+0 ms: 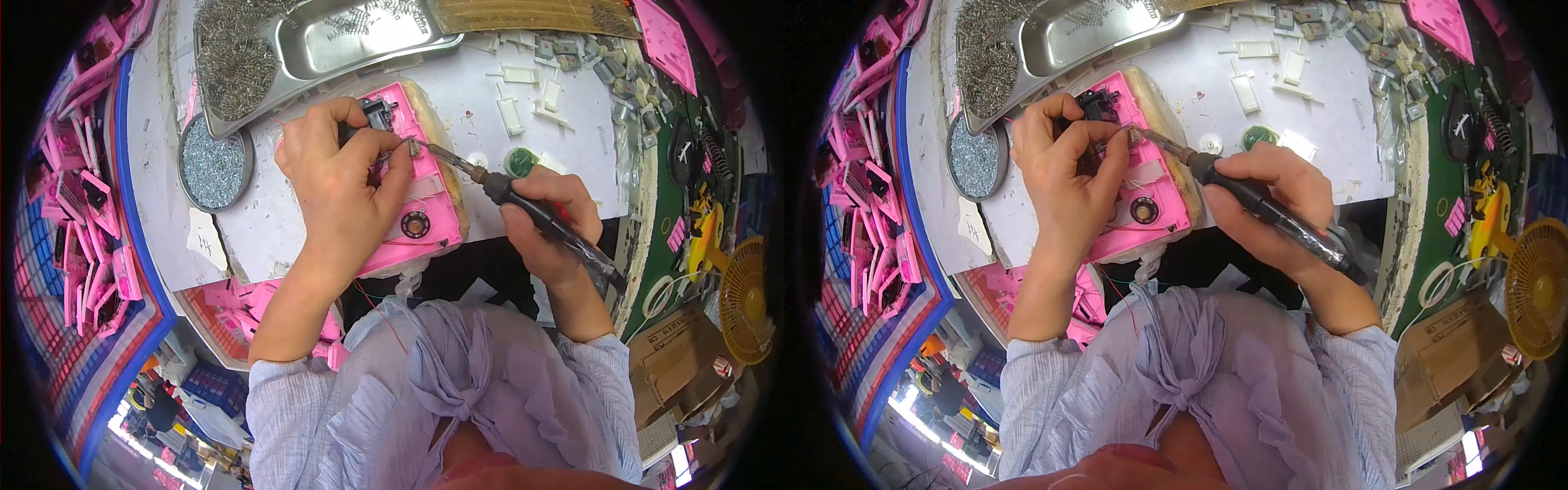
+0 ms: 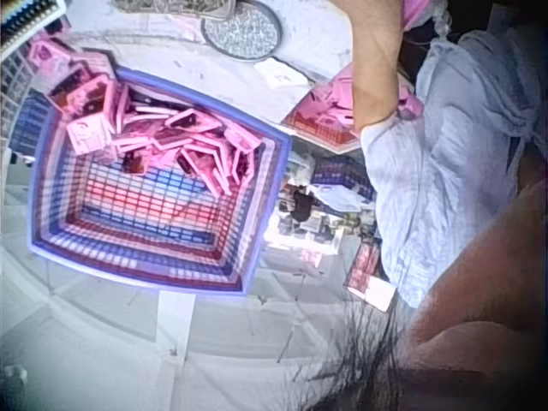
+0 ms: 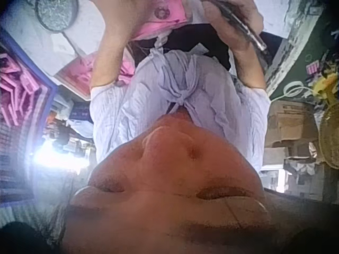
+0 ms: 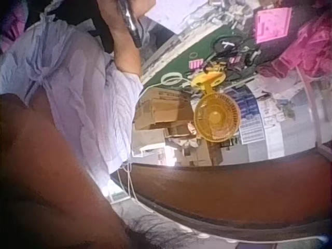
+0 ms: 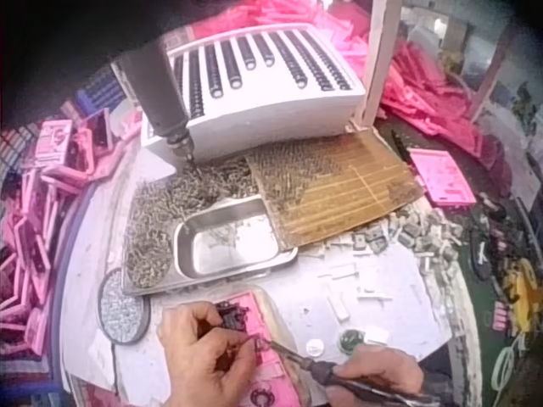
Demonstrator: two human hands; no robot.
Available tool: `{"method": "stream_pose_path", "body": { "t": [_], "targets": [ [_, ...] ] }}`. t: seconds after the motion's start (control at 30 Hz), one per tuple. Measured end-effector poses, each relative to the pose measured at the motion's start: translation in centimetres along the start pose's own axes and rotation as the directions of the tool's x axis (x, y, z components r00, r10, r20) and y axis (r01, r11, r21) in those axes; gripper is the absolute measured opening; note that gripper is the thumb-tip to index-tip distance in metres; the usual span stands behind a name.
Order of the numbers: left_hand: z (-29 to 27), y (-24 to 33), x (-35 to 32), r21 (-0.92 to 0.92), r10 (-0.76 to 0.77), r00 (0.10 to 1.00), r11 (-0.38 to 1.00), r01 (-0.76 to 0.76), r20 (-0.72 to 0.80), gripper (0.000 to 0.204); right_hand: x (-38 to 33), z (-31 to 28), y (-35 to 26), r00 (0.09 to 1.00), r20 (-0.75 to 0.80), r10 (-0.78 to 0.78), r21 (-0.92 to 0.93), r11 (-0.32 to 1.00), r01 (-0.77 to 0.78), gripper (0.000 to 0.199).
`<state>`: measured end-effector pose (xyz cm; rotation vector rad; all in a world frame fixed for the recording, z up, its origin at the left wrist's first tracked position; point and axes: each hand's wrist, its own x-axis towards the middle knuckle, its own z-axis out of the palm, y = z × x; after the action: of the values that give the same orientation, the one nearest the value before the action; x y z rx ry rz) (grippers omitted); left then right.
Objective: The recorder is assembling a pink plastic electronic toy, involving soldering wires, placing internal components, and using a power screwdriver to secure the casing.
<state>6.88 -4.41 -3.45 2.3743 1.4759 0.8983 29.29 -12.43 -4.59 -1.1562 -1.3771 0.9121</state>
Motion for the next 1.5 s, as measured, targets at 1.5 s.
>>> {"method": "stream_pose_path", "body": {
  "t": [1.5],
  "targets": [
    [-0.1, 0.4, -0.1, 0.078, -0.001, 1.000, 0.997, 0.000, 0.008, 0.013, -0.5, -0.8, 1.2, 0.947, 0.006, -0.321, -0.160, 0.934, 0.318, 0.034]
  ]
}}
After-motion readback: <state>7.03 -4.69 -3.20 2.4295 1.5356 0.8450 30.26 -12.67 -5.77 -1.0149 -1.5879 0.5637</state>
